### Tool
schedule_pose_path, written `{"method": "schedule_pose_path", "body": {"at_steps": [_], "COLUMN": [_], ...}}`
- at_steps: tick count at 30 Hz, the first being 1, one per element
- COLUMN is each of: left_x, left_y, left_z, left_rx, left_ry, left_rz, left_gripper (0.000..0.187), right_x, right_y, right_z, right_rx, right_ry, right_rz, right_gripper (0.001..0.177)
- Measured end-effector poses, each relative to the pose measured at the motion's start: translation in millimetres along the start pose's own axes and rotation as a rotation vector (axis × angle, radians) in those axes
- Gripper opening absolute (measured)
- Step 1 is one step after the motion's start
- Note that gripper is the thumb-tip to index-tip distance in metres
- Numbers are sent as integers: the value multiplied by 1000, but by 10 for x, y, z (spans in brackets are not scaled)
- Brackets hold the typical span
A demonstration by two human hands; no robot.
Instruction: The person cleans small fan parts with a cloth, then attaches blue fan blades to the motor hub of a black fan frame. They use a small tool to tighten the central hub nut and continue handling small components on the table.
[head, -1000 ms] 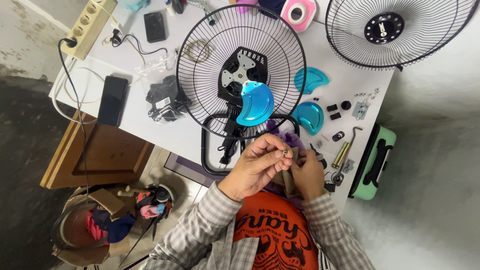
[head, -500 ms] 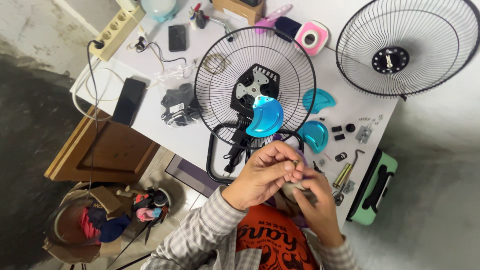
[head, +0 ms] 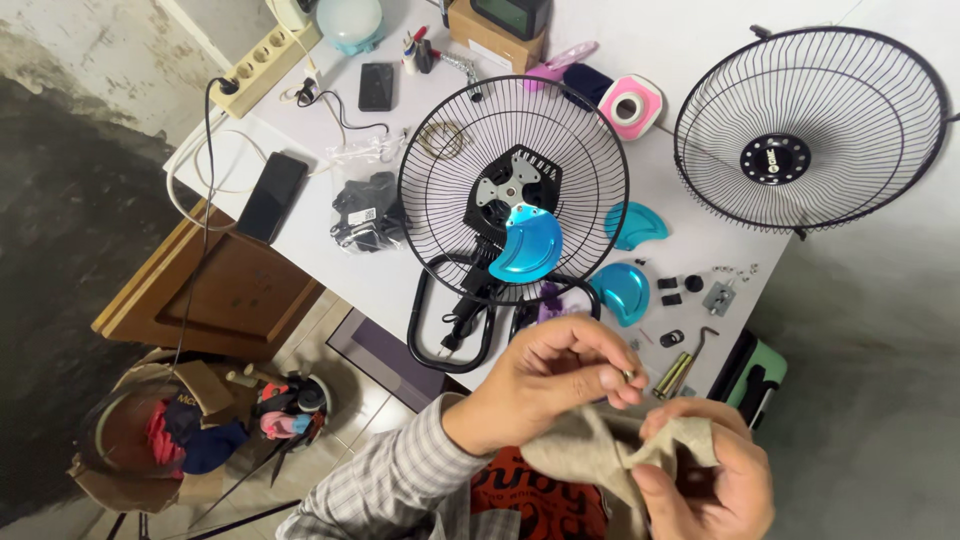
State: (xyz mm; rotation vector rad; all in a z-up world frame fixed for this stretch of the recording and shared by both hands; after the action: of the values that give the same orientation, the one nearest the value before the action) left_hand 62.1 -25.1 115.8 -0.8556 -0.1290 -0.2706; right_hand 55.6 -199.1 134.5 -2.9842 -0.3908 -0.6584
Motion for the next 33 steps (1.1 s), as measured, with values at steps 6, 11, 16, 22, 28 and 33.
{"method": "schedule_pose_path", "body": {"at_steps": [6, 11, 16, 22, 28, 33], "left_x": [-27, -92, -133, -134, -117, -117], "left_y": [-281, -412, -508, -524, -575, -526], "left_z": [-8, 116, 302, 436, 610, 550], "left_rx": [61, 310, 601, 590, 594, 427], "left_ry": [-78, -163, -246, -215, -334, -313], "left_rz": [-32, -23, -46, -73, -129, -88], "left_gripper": [11, 9, 7, 10, 7, 8], "right_x": [183, 320, 358, 241, 163, 139], "right_y": [16, 11, 40, 46, 32, -99], "right_z": [-260, -465, -496, -489, -475, -528], "right_rx": [-417, -564, -567, -675, -800, -769], "right_ry": [46, 362, 408, 571, 503, 624], "right_rz": [-67, -116, -265, -292, -215, -137], "right_gripper": [38, 39, 35, 30, 21, 25]}}
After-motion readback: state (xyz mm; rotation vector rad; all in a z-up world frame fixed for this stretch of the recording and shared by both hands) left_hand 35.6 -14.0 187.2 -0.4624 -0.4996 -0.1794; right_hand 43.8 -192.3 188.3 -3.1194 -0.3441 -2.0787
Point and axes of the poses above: each hand's wrist, its own x-axis towards the middle knuckle, its own y-axis out of the back of the hand, z = x × y, the point moved 7 cm from there along x, towards the middle knuckle, and after that the axes turned 4 degrees about -z, right-handed, at the moved point
